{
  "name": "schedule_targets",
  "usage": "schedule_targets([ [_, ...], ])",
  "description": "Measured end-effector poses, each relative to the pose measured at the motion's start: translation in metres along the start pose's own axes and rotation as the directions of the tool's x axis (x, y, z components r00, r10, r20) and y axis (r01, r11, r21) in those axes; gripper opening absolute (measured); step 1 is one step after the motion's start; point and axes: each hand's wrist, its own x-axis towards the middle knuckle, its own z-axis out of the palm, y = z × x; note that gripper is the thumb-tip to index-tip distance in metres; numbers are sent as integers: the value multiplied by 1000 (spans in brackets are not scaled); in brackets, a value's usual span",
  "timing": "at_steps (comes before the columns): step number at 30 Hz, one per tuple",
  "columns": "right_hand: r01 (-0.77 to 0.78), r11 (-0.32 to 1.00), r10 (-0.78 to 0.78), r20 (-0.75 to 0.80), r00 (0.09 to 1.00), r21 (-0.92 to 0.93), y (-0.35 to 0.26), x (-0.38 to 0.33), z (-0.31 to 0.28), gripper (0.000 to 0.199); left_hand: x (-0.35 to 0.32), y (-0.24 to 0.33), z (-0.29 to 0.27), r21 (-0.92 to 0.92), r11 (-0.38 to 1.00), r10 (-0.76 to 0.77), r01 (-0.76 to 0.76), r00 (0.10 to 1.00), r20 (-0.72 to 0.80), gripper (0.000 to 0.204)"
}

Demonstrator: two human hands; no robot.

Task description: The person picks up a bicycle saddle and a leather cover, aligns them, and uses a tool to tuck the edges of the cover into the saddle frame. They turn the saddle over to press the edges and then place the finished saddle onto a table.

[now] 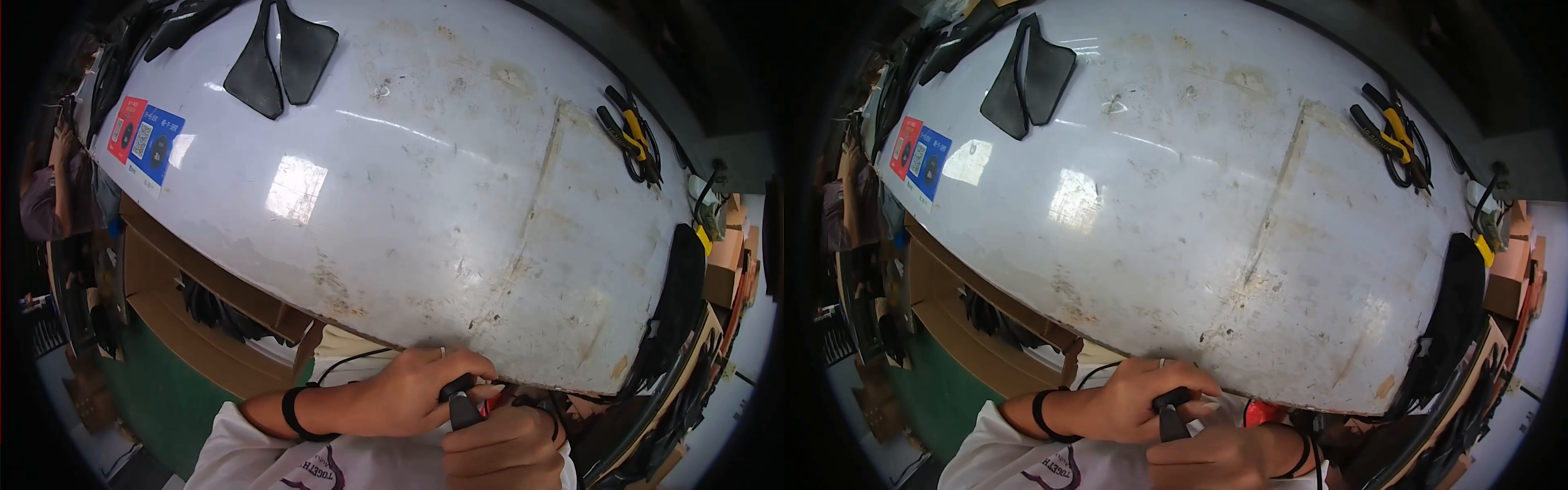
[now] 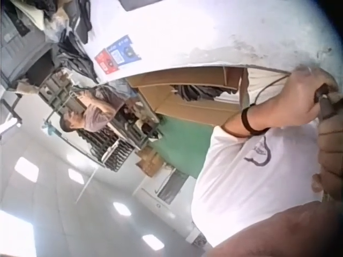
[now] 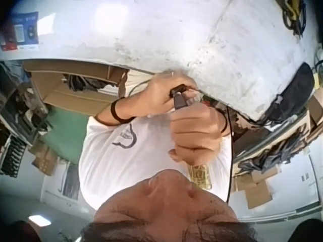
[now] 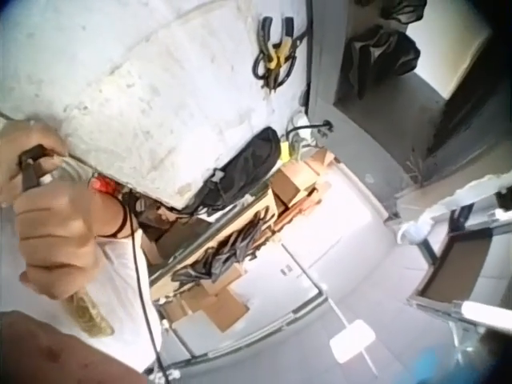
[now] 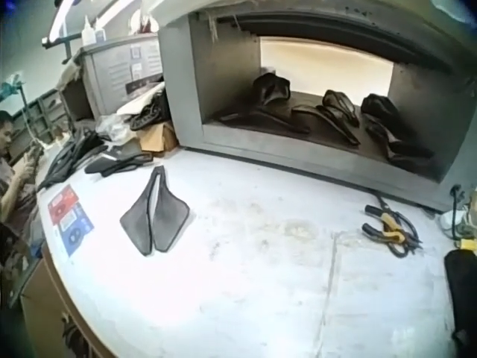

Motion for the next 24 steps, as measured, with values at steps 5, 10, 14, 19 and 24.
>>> schedule_targets([
  [5,-146,968,3,-572,820,-205,-2,1,34,26,10,7,5,41,996,76,-76,997,-2,23],
  [10,126,984,-48,-488,871,128,-3,-12,21,25,5,0,-1,-24,997,75,-74,996,45,20],
  [14,45,996,-63,-273,960,-72,-2,-12,8,25,6,1,-2,-11,998,67,-66,995,73,22],
  [19,28,974,123,-623,772,226,5,-16,20,26,5,-2,-2,12,997,78,-78,996,35,22],
  [24,-24,971,92,-279,956,237,1,-18,-5,19,6,2,-5,22,998,50,-51,997,51,24],
])
